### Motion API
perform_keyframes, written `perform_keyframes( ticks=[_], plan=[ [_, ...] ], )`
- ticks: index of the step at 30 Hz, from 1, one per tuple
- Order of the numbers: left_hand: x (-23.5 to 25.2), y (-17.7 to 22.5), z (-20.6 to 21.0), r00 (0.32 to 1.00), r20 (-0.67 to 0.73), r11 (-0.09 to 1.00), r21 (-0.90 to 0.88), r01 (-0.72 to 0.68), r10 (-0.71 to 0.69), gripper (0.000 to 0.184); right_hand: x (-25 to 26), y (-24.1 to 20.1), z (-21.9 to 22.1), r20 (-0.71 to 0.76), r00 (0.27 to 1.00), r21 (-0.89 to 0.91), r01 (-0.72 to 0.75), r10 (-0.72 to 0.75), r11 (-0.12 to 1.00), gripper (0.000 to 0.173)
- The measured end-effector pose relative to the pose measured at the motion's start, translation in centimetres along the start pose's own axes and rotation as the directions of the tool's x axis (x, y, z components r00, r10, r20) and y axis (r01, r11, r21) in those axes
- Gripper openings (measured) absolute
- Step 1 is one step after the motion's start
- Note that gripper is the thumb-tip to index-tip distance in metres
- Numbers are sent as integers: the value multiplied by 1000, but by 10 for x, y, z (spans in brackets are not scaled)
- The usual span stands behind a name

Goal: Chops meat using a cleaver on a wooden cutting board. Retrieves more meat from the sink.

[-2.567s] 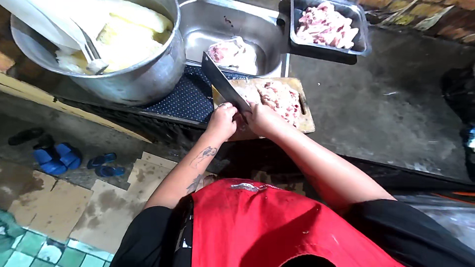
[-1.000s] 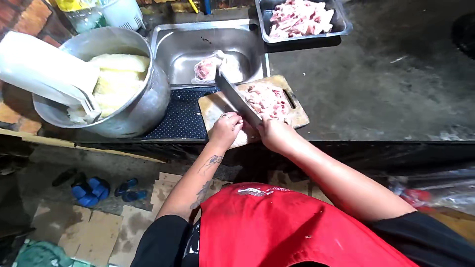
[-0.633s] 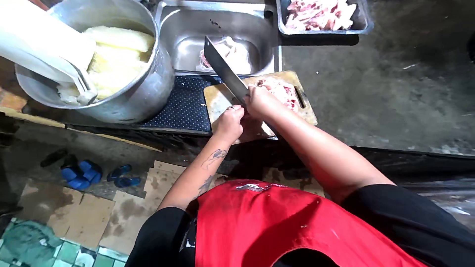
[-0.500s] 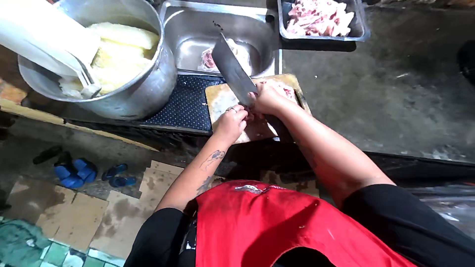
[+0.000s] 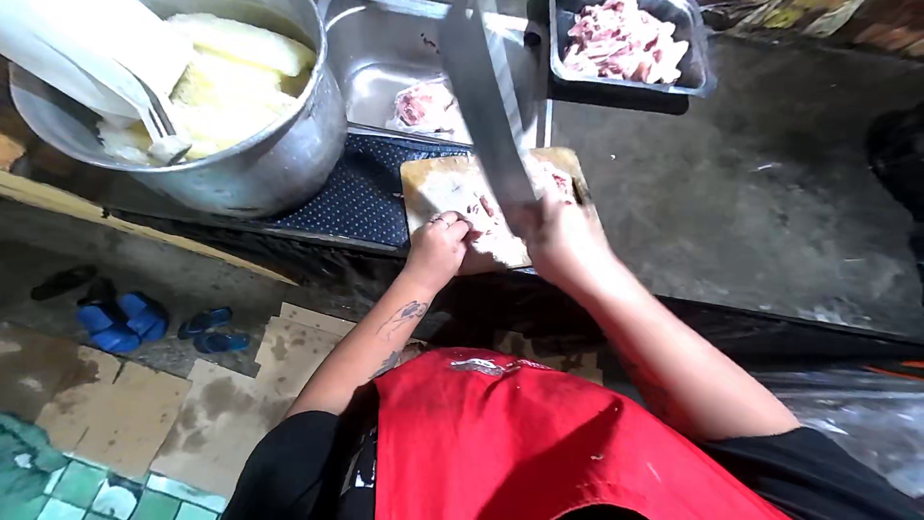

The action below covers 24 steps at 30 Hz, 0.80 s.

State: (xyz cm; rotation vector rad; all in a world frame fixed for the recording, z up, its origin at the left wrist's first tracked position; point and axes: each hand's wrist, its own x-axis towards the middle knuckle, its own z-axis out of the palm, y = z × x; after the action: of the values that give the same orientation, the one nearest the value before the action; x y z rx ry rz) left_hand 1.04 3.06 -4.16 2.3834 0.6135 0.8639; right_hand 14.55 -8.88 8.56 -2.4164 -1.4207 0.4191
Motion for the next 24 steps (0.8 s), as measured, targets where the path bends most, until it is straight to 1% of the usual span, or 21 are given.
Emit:
perform_keyframes(
  ticks=[1, 2, 4, 6, 8, 9, 12, 13, 15, 17, 18, 20, 22, 23, 24],
  plan=[
    [-1, -1, 1, 1000, -9, 1000, 1, -17, 17, 14, 4, 8, 17, 129, 990, -32, -60, 64, 998, 28],
    [0, -1, 1, 1000, -3, 1000, -5, -16, 16, 15, 8, 15, 28, 213, 971, -59, -100, 110, 993, 29],
    [4, 1, -1, 1000, 14, 999, -31, 23, -22, 18, 14, 16, 32, 287, 946, -110, -122, 149, 986, 30],
    [6, 5, -2, 996, 42, 996, -47, 77, -75, 32, 14, 11, 31, 291, 944, -138, -122, 158, 983, 30],
    [12, 9, -3, 991, 76, 994, -2, 106, -106, 43, 20, 4, 28, 299, 942, -147, -116, 155, 982, 31],
    [14, 11, -3, 989, 94, 993, 26, 113, -115, 43, 24, 0, 29, 291, 945, -143, -111, 149, 983, 32],
    [19, 12, -2, 988, 96, 992, 46, 116, -120, 31, 46, -12, 33, 264, 957, -112, -96, 123, 989, 33],
    [20, 12, -1, 987, 93, 991, 49, 124, -128, 33, 57, -13, 34, 251, 963, -95, -79, 101, 992, 33],
    [21, 13, 1, 987, 72, 989, 54, 141, -145, 34, 73, -11, 36, 258, 964, -53, -50, 62, 997, 35],
    [23, 12, -1, 984, 53, 986, 24, 166, -167, 22, 74, 0, 37, 262, 965, 37, -41, 30, 998, 34],
    [26, 11, -3, 979, 54, 981, 15, 194, -194, 20, 69, 7, 37, 257, 966, 79, -54, 32, 995, 33],
    [36, 8, -10, 952, 81, 956, 25, 293, -294, 23, 51, 18, 30, 274, 957, 95, -127, 97, 987, 34],
    [42, 10, -15, 926, 78, 929, 31, 369, -370, 28, 35, 30, 23, 288, 943, 67, -193, 167, 979, 39],
    [42, 13, -16, 919, 91, 924, 39, 381, -383, 30, 31, 35, 21, 281, 940, 34, -210, 192, 977, 37],
    [41, 17, -15, 924, 113, 930, 58, 362, -367, 31, 29, 38, 19, 253, 946, 5, -211, 203, 977, 34]
  ],
)
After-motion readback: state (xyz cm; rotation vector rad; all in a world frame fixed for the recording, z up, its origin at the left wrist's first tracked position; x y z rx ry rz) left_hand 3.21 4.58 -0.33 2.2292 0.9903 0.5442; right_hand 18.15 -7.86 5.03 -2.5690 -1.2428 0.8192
